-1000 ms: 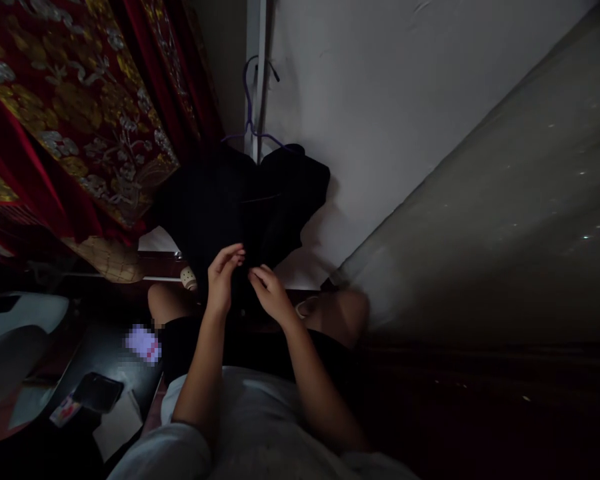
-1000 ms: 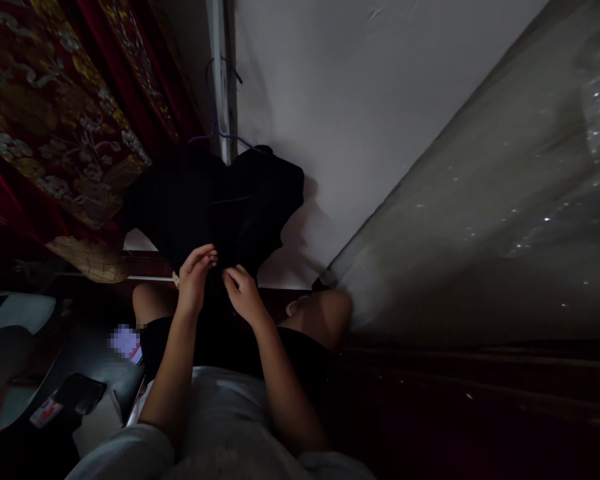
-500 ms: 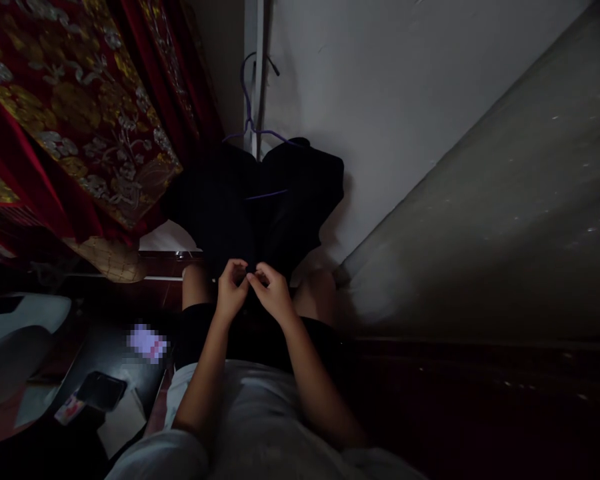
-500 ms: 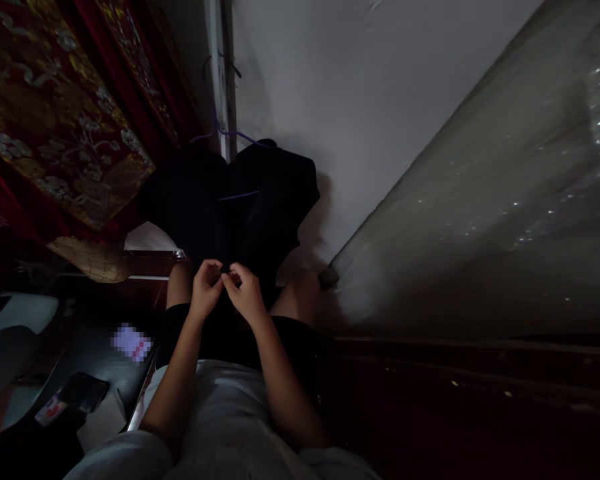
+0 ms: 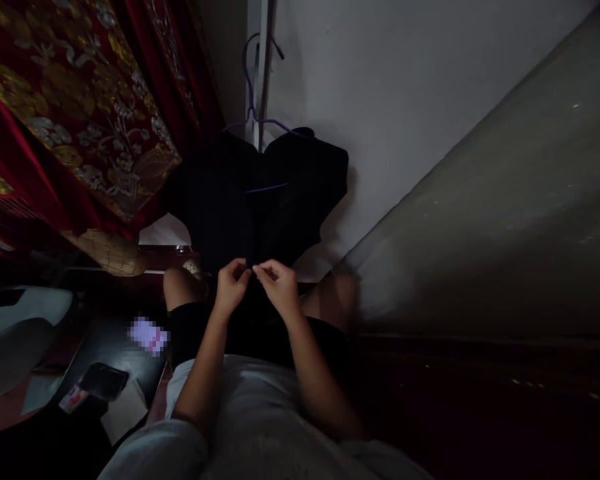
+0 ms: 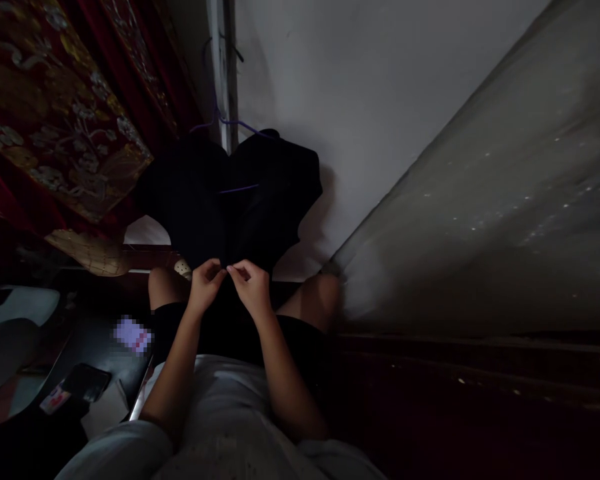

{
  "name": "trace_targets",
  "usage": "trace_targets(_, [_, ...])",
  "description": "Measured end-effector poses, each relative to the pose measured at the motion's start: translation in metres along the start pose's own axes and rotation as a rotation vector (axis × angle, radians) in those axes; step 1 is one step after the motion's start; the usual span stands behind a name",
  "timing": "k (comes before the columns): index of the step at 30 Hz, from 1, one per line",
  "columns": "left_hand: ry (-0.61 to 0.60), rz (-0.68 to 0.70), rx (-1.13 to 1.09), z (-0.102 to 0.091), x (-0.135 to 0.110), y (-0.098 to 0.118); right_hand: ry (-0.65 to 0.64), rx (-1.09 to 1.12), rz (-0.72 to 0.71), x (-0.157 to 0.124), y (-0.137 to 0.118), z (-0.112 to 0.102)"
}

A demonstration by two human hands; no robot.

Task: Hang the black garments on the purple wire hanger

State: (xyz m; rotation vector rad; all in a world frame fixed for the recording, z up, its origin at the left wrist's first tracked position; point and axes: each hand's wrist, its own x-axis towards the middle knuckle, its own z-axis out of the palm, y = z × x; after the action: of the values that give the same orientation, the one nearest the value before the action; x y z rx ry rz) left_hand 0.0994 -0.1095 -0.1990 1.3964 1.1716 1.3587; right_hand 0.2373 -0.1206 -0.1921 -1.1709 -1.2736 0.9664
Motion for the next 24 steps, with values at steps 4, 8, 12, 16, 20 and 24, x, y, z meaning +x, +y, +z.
trace_targets(4, [0.033, 0.029, 0.073, -0.001, 0.0, -0.003, -0.04, 0.029, 0.007, 0.001, -0.005, -0.002])
trace_targets(8, [0.004, 0.043, 0.064, 0.003, -0.001, 0.0, -0.045, 0.032, 0.029, 0.002, -0.002, 0.0])
trace_targets(12, [-0.03, 0.081, 0.066, 0.003, -0.001, 0.003, -0.069, 0.027, 0.028, 0.001, 0.0, -0.001])
trace_targets(16, [-0.05, 0.103, 0.097, 0.001, 0.0, 0.003, -0.107, 0.11, 0.095, 0.003, -0.004, -0.003])
trace_targets(20, [-0.004, 0.136, 0.156, 0.006, -0.002, 0.001, -0.125, 0.199, 0.193, 0.002, -0.005, 0.0])
trace_targets(24, [0.02, 0.174, 0.204, 0.014, -0.003, -0.001, 0.024, 0.352, 0.259, 0.012, -0.013, 0.005])
